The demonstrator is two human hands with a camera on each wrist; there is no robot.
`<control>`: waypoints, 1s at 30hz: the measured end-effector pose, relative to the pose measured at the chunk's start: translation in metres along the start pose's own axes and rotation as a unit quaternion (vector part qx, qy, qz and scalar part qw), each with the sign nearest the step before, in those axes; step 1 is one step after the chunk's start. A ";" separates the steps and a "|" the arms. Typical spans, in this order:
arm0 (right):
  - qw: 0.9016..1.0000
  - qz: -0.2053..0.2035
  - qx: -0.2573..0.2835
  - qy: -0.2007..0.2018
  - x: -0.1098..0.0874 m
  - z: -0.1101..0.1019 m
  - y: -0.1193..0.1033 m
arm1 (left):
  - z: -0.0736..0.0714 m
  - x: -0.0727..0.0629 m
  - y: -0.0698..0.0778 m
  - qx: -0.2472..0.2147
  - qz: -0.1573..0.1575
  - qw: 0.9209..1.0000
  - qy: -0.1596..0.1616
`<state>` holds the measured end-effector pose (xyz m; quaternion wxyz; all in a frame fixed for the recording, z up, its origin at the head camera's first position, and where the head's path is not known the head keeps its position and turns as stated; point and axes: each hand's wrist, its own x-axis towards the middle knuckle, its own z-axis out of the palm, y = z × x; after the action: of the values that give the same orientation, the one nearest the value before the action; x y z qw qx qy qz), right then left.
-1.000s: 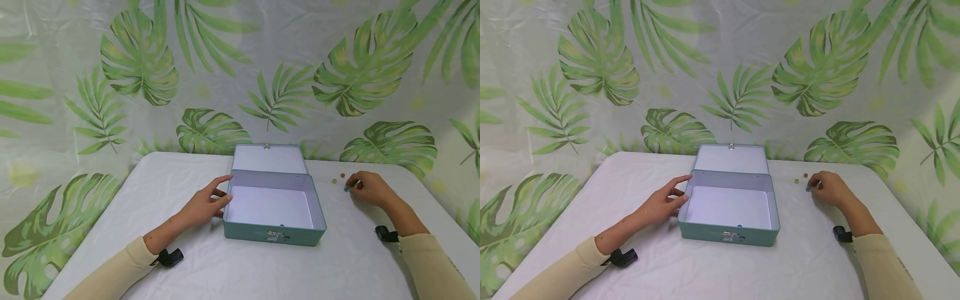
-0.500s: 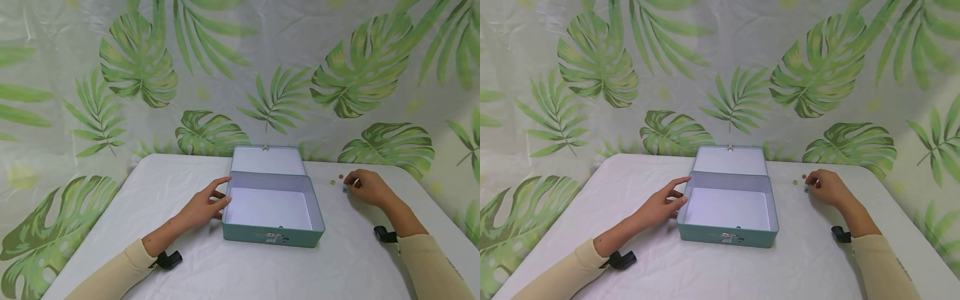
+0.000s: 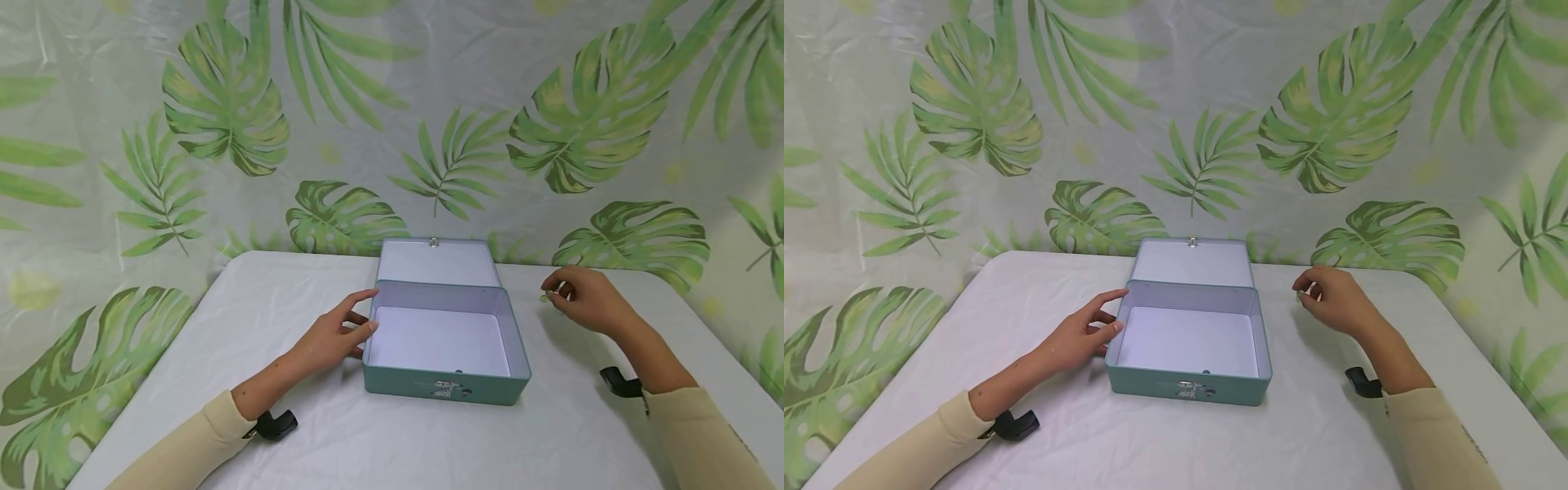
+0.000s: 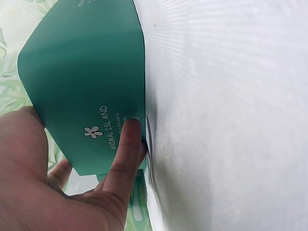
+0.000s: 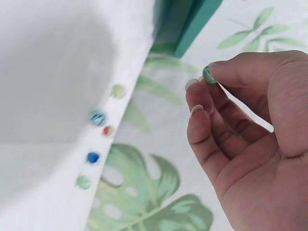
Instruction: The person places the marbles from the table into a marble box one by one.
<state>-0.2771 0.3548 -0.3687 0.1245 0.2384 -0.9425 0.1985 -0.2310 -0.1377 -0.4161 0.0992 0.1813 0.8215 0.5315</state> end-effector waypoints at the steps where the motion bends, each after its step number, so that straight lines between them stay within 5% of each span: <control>1: 1.000 -0.006 0.001 0.005 0.001 0.000 -0.003 | 0.000 0.000 0.000 0.000 0.001 1.000 0.000; 12: 0.997 -0.067 0.019 0.040 0.006 0.001 -0.034 | 0.000 0.001 -0.002 0.002 0.006 1.000 0.000; 30: 0.991 -0.110 0.071 0.022 0.009 0.011 -0.064 | 0.001 -0.001 0.001 0.007 0.004 1.000 -0.001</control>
<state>-0.2543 0.2945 -0.3553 0.1490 0.3444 -0.8912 0.2550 -0.2293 -0.1369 -0.4158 0.0964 0.1856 0.8243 0.5262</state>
